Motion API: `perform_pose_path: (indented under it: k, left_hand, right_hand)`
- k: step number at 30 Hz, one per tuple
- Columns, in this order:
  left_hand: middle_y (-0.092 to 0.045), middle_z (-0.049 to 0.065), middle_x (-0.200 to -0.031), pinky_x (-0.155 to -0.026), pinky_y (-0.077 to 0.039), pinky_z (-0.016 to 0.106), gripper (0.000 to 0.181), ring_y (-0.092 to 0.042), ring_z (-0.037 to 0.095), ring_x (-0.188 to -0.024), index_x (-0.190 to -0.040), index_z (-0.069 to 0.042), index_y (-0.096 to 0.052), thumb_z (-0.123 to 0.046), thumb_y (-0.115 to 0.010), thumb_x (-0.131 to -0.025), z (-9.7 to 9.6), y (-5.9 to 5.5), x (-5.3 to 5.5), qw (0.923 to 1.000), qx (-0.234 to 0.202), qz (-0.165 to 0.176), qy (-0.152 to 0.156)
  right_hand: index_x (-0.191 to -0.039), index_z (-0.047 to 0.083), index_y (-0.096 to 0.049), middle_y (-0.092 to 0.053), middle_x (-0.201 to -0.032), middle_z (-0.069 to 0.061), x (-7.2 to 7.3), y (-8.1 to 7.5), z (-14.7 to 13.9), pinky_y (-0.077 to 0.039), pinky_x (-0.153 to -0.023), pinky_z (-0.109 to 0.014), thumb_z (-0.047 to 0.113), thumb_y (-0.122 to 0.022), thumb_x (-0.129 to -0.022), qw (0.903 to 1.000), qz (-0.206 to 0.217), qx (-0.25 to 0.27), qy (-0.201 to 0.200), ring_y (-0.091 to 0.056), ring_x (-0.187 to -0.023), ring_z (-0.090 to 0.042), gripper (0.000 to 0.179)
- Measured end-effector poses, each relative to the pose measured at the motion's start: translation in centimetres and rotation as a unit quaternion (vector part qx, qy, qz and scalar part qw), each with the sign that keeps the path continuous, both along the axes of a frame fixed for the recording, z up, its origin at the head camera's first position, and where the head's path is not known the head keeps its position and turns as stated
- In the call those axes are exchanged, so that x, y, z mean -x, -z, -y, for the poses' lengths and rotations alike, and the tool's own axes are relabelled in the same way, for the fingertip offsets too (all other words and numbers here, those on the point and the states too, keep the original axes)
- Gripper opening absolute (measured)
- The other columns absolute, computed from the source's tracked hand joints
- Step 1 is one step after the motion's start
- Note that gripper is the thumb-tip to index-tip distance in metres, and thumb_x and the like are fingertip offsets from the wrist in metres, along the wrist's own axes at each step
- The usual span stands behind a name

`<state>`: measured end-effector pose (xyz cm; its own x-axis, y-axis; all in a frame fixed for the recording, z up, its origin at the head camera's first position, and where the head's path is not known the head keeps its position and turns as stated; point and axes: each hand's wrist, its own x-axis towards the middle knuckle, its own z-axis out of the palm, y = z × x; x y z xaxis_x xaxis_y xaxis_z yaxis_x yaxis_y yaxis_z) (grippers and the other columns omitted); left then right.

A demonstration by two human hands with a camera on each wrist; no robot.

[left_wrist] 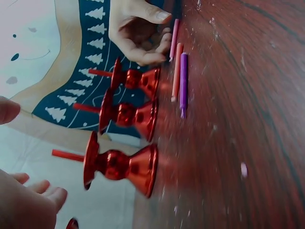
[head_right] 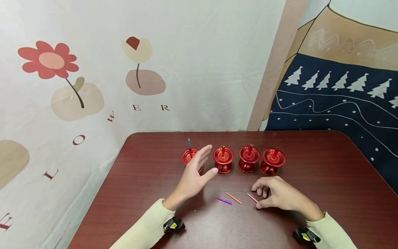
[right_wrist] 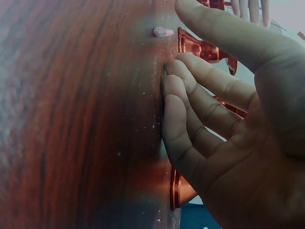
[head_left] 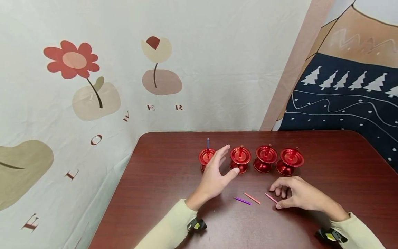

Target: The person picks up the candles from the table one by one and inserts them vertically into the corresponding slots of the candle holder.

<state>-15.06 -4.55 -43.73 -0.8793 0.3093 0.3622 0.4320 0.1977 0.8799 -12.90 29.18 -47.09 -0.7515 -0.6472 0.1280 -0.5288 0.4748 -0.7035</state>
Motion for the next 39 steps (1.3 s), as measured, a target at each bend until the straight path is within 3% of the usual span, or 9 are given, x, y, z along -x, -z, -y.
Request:
perform_pose_path:
  k: [3,7,10,12,19,21,26,33,39]
  left_hand:
    - [-0.042,0.011,-0.172,-0.124,-0.04,0.046,0.082,-0.052,0.033,-0.151,-0.17,-0.008,-0.038,-0.022,-0.078,-0.1,-0.9,0.2,0.2,0.9981,0.053,0.029,-0.005]
    - [-0.033,0.01,-0.178,-0.128,-0.033,0.053,0.085,-0.04,0.03,-0.159,-0.173,-0.009,-0.031,-0.025,-0.074,-0.102,-1.9,0.7,0.8,0.9921,0.116,0.044,-0.019]
    - [-0.031,0.012,-0.178,-0.129,-0.028,0.056,0.087,-0.031,0.03,-0.163,-0.174,-0.008,-0.027,-0.024,-0.073,-0.101,-2.5,1.1,1.5,0.9897,0.132,0.051,-0.02]
    - [-0.032,0.015,-0.177,-0.128,-0.03,0.058,0.089,-0.033,0.032,-0.162,-0.174,-0.007,-0.026,-0.024,-0.074,-0.101,-2.8,1.4,2.1,0.9895,0.13,0.06,-0.019]
    - [-0.043,0.012,-0.172,-0.124,-0.037,0.057,0.103,-0.043,0.03,-0.156,-0.177,-0.02,-0.021,-0.046,-0.08,-0.097,-3.9,7.5,6.3,0.9882,0.12,0.09,-0.032]
    - [-0.047,0.013,-0.169,-0.123,-0.04,0.056,0.106,-0.047,0.029,-0.154,-0.177,-0.022,-0.019,-0.047,-0.082,-0.096,-4.1,8.1,6.9,0.9864,0.124,0.104,-0.03]
    - [-0.053,0.017,-0.163,-0.12,-0.044,0.056,0.103,-0.052,0.031,-0.149,-0.176,-0.023,-0.019,-0.044,-0.082,-0.096,-4.2,7.2,6.4,0.9833,0.126,0.128,-0.03]
    - [-0.052,0.027,-0.161,-0.12,-0.042,0.061,0.087,-0.052,0.041,-0.148,-0.174,-0.013,-0.024,-0.036,-0.073,-0.105,-3.7,2.8,4.2,0.9801,0.114,0.162,-0.01]
    - [-0.057,0.026,-0.157,-0.117,-0.046,0.058,0.081,-0.058,0.038,-0.143,-0.172,-0.012,-0.026,-0.036,-0.069,-0.107,-3.5,2.2,3.9,0.9793,0.132,0.154,-0.005]
  right_hand:
    - [-0.114,0.014,-0.076,-0.067,-0.094,0.011,0.1,0.0,0.0,-0.055,-0.061,-0.026,0.021,-0.1,-0.082,1.0,0.001,0.001,-0.009,-0.061,-0.082,-0.008,0.04]
    - [-0.114,0.019,-0.077,-0.067,-0.094,0.013,0.2,0.0,0.0,-0.054,-0.062,-0.025,0.023,-0.1,-0.083,0.9995,-0.018,0.003,-0.024,-0.061,-0.082,-0.007,0.039]
    - [-0.114,0.021,-0.077,-0.066,-0.093,0.014,0.2,0.0,0.0,-0.053,-0.063,-0.025,0.024,-0.1,-0.083,0.9991,-0.028,0.002,-0.032,-0.061,-0.082,-0.006,0.038]
    - [-0.114,0.022,-0.077,-0.065,-0.093,0.014,0.2,-0.1,0.0,-0.053,-0.063,-0.024,0.023,-0.1,-0.082,0.999,-0.028,0.001,-0.035,-0.06,-0.082,-0.005,0.039]
    - [-0.115,0.02,-0.077,-0.064,-0.093,0.012,0.1,-0.1,0.0,-0.054,-0.061,-0.025,0.015,-0.101,-0.079,0.9992,-0.011,0.002,-0.038,-0.06,-0.08,-0.004,0.044]
    - [-0.116,0.019,-0.077,-0.064,-0.094,0.011,0.2,-0.1,-0.2,-0.055,-0.06,-0.025,0.014,-0.101,-0.079,0.9991,-0.004,0.004,-0.041,-0.06,-0.079,-0.005,0.044]
    - [-0.116,0.018,-0.076,-0.065,-0.094,0.008,0.6,0.3,-0.6,-0.057,-0.06,-0.026,0.013,-0.1,-0.081,0.9983,0.012,0.018,-0.055,-0.062,-0.079,-0.008,0.043]
    - [-0.114,0.02,-0.076,-0.067,-0.093,0.007,1.0,0.6,-1.1,-0.056,-0.061,-0.026,0.016,-0.098,-0.085,0.997,0.046,0.021,-0.058,-0.063,-0.08,-0.012,0.037]
    - [-0.109,0.022,-0.076,-0.067,-0.088,0.011,1.2,0.5,-0.9,-0.055,-0.061,-0.025,0.01,-0.097,-0.083,0.9971,0.037,0.017,-0.064,-0.063,-0.078,-0.009,0.035]
